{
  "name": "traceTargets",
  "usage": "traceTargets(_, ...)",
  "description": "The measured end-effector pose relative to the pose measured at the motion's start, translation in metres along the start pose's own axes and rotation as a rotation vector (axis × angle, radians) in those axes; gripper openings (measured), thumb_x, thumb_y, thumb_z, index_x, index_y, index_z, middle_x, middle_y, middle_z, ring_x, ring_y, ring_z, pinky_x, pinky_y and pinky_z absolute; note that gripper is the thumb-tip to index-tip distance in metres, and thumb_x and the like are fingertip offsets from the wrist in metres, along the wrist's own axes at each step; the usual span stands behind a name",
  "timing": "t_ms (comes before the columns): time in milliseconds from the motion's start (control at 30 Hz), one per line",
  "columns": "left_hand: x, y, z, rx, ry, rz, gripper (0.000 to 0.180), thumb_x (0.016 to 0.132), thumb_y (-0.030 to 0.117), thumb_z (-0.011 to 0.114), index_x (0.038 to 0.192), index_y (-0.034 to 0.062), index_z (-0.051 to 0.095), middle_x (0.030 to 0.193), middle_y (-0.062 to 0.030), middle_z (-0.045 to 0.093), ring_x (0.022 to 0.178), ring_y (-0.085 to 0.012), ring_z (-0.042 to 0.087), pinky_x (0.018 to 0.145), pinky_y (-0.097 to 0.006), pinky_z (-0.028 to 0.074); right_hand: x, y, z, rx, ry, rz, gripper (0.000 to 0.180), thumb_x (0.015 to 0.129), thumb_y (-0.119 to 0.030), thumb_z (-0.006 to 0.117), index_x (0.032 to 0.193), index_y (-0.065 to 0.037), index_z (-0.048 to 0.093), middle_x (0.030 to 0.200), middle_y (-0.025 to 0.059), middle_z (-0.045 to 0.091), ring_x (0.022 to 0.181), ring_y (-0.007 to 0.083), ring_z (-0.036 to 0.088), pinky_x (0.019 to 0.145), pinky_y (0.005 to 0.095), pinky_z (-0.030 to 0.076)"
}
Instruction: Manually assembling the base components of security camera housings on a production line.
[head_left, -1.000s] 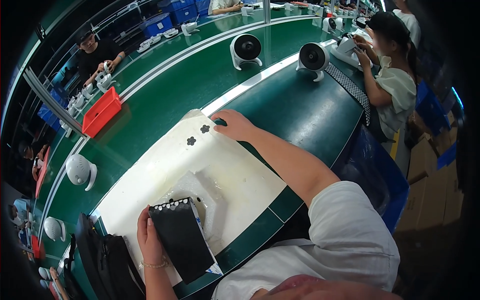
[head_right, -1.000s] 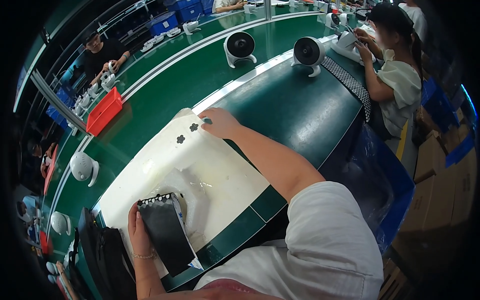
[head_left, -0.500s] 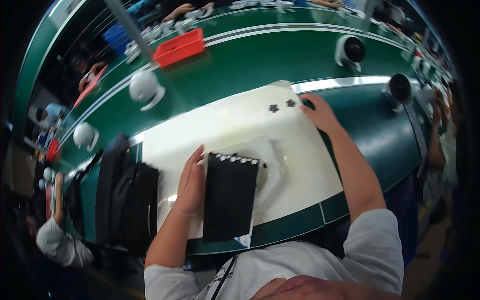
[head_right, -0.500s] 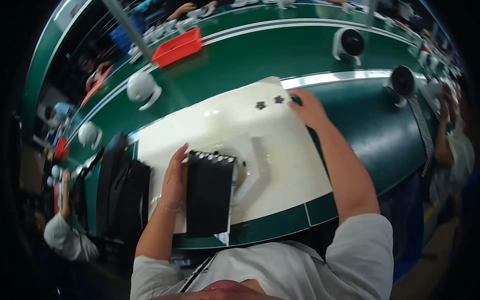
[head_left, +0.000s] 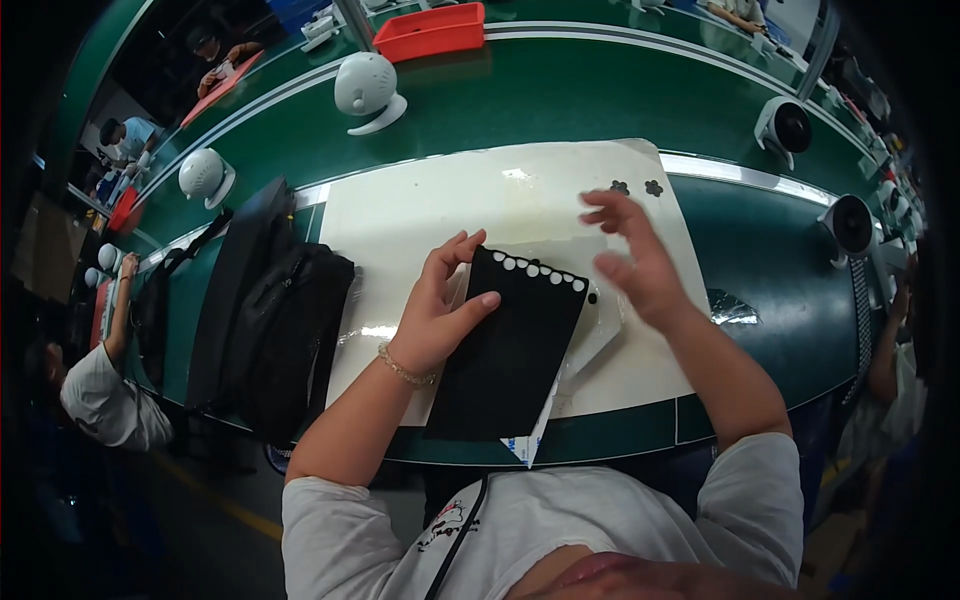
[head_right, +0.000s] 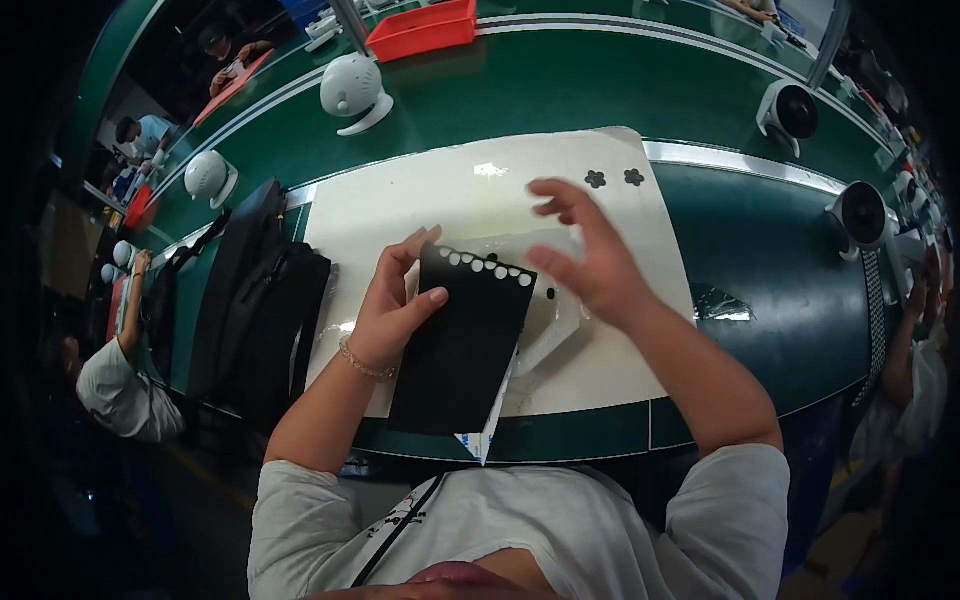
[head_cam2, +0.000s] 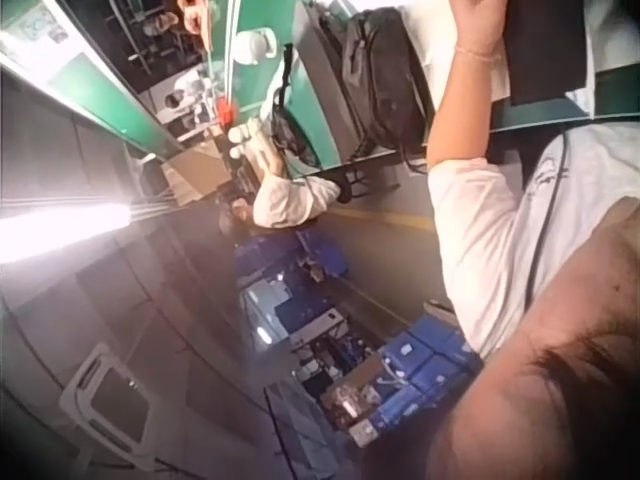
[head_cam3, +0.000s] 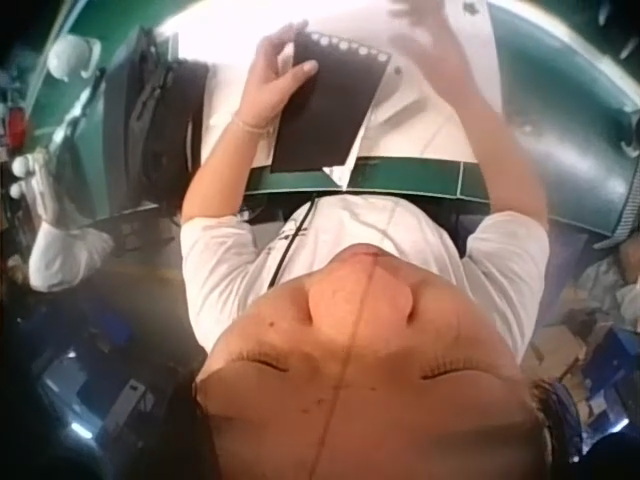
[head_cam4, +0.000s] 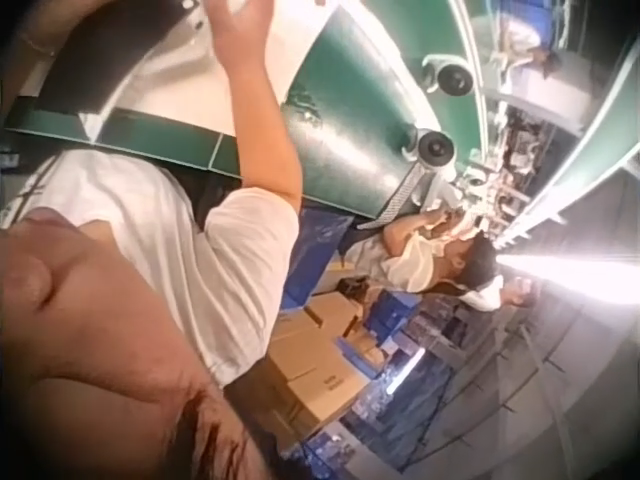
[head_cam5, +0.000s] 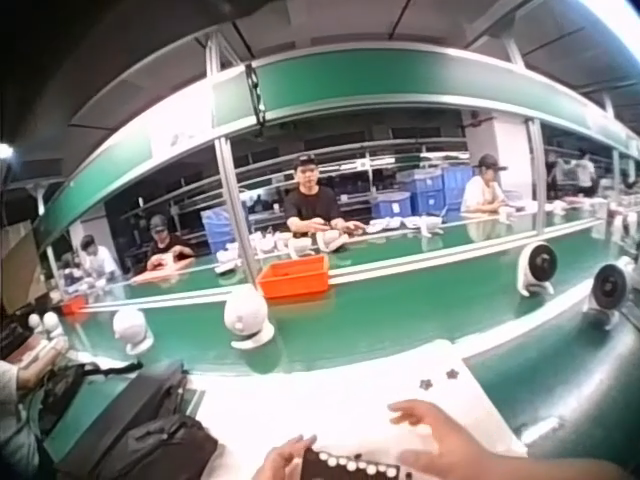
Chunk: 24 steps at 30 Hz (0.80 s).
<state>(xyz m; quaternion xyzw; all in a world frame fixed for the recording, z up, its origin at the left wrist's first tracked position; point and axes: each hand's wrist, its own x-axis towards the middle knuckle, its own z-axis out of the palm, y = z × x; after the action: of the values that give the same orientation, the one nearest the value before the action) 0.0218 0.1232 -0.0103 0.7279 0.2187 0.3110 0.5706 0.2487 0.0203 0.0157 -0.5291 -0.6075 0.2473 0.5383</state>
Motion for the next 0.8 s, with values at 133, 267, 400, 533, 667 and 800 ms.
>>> traceTargets(133, -0.005, 0.001, 0.002, -0.107, 0.086, -0.017, 0.044, 0.076, 0.008, 0.063, 0.11, 0.0045, 0.036, 0.127, -0.015, 0.039, 0.118, -0.0213, 0.037, 0.099, -0.034, 0.028, -0.014, -0.03, 0.031, -0.264, -0.118, 0.098, 0.073, 0.063, -0.021, 0.075, 0.123, -0.008, 0.037, 0.119, 0.01, 0.045, 0.106, 0.0228, 0.048, 0.093, 0.036, 0.036)
traceTargets(267, -0.007, 0.011, 0.008, -0.195, 0.112, 0.014, 0.054, 0.075, 0.008, 0.064, 0.119, 0.0041, 0.033, 0.106, -0.0097, 0.049, 0.101, -0.0147, 0.044, 0.093, -0.031, 0.033, -0.016, -0.032, 0.038, -0.214, -0.114, 0.204, 0.064, 0.068, -0.016, 0.072, 0.122, -0.007, 0.038, 0.115, 0.0105, 0.047, 0.105, 0.0203, 0.048, 0.09, 0.0325, 0.038)
traceTargets(400, -0.009, 0.019, 0.007, -0.27, 0.117, -0.019, 0.065, 0.072, 0.007, 0.067, 0.127, 0.0033, 0.032, 0.105, -0.0071, 0.05, 0.1, -0.014, 0.045, 0.092, -0.029, 0.033, -0.015, -0.027, 0.038, 0.095, -0.072, 0.271, 0.048, 0.076, -0.005, 0.064, 0.119, -0.007, 0.041, 0.112, 0.0067, 0.046, 0.099, 0.0143, 0.047, 0.086, 0.0272, 0.039)
traceTargets(533, -0.012, 0.034, 0.004, -0.38, -0.02, -0.164, 0.062, 0.071, 0.008, 0.069, 0.124, 0.004, 0.038, 0.112, -0.0069, 0.05, 0.105, -0.0146, 0.047, 0.09, -0.029, 0.037, -0.016, -0.025, 0.042, 0.229, -0.039, 0.168, 0.038, 0.079, -0.015, 0.063, 0.113, -0.009, 0.047, 0.1, 0.0051, 0.053, 0.087, 0.0132, 0.054, 0.076, 0.0251, 0.044)
traceTargets(667, -0.015, 0.034, 0.005, -0.315, -0.024, -0.157, 0.042, 0.074, 0.01, 0.068, 0.112, 0.0027, 0.052, 0.099, -0.0052, 0.058, 0.089, -0.0108, 0.054, 0.078, -0.024, 0.044, -0.016, -0.022, 0.041, 0.225, -0.118, 0.227, 0.034, 0.081, -0.017, 0.062, 0.11, -0.008, 0.047, 0.097, 0.0046, 0.054, 0.083, 0.0121, 0.055, 0.073, 0.024, 0.044)
traceTargets(800, -0.016, 0.026, 0.005, -0.343, -0.004, -0.222, 0.027, 0.076, 0.012, 0.066, 0.099, 0.0025, 0.057, 0.09, -0.0019, 0.058, 0.081, -0.0077, 0.054, 0.071, -0.021, 0.044, -0.016, -0.027, 0.04, 0.218, -0.132, 0.261, 0.03, 0.082, -0.012, 0.06, 0.108, -0.007, 0.047, 0.091, 0.0019, 0.052, 0.08, 0.0067, 0.049, 0.072, 0.0212, 0.041)
